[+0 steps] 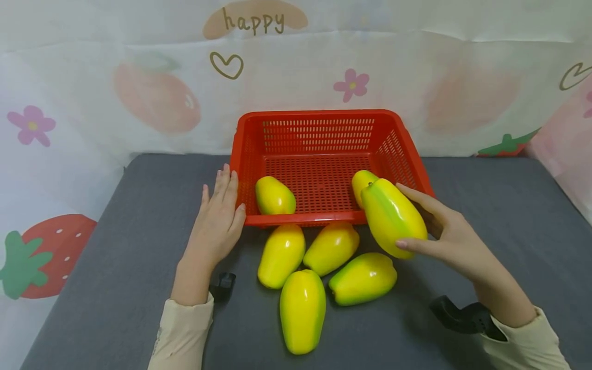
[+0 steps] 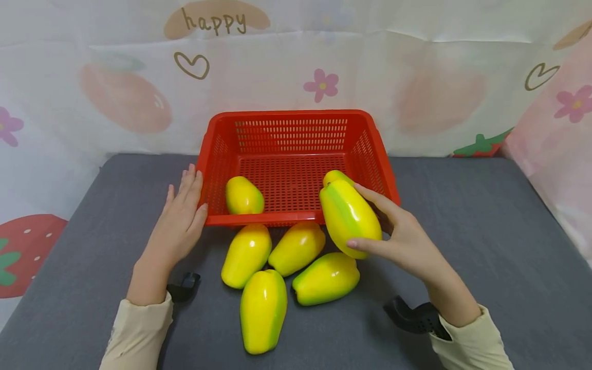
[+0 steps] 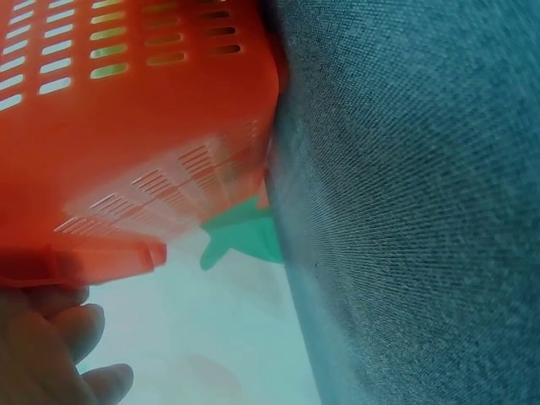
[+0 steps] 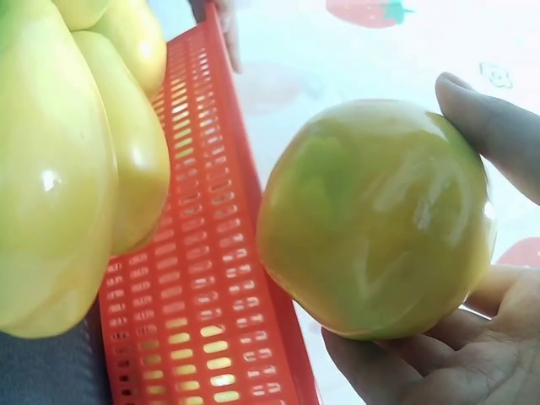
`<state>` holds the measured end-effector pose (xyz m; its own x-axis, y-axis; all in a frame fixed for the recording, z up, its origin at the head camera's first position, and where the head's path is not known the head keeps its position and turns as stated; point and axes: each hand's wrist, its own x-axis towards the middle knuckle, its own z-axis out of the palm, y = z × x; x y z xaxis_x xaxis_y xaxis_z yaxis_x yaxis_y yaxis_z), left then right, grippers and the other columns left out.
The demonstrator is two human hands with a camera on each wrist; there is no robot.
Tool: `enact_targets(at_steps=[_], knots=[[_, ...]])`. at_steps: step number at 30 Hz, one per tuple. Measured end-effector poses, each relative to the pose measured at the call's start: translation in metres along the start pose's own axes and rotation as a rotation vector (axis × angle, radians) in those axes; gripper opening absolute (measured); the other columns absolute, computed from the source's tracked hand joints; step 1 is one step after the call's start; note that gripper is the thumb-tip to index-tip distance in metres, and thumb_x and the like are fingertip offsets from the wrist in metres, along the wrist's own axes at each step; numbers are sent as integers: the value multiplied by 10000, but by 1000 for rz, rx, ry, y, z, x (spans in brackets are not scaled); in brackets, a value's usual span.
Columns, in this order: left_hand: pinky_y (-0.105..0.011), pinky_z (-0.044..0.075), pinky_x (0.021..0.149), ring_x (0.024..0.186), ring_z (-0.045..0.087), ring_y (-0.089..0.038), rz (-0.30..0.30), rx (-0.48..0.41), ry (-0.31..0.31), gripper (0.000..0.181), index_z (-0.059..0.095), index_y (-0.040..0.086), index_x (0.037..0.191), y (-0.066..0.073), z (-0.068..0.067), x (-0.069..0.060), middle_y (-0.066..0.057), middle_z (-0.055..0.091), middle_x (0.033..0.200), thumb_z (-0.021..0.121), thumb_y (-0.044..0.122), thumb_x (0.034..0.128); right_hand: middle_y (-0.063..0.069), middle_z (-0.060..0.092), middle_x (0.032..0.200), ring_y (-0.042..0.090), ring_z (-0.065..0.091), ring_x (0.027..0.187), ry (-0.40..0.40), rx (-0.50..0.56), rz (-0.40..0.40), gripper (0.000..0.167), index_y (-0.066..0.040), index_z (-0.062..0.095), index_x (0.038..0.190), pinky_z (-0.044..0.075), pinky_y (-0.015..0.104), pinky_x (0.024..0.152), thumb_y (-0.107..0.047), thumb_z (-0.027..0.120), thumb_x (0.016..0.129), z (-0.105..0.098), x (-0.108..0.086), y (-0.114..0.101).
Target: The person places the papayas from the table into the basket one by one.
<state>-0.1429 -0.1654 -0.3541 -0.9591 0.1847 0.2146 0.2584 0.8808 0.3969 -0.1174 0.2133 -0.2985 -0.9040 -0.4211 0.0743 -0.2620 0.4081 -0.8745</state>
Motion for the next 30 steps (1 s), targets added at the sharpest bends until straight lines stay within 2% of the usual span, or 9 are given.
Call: enact_targets(at_steps=[7, 19, 30], knots=[[-538, 32, 1125, 1435, 64, -296, 4, 11, -5, 612, 178, -46, 1479, 1, -1, -1, -171, 90, 1561, 388, 218, 968, 111, 417, 1409, 88, 517, 1111, 20, 34, 10, 781, -197, 306, 1488, 483, 166, 822, -44, 700, 831, 6, 10, 0], [-530, 29, 1128, 1436, 55, -291, 3, 26, -6, 623, 173, -38, 1482, 1, -1, -2, -172, 92, 1561, 411, 223, 969, 115, 420, 1408, 168, 521, 1101, 44, 189, 9, 725, -170, 316, 1483, 505, 212, 832, -40, 663, 860, 18, 30, -5], [-524, 33, 1130, 1438, 40, -279, 13, 22, -11, 626, 159, -34, 1486, 0, -1, -2, -170, 82, 1563, 399, 234, 973, 99, 419, 1408, 214, 515, 1107, 27, 195, 39, 734, -178, 300, 1489, 504, 224, 841, -107, 676, 863, 25, 46, -8]])
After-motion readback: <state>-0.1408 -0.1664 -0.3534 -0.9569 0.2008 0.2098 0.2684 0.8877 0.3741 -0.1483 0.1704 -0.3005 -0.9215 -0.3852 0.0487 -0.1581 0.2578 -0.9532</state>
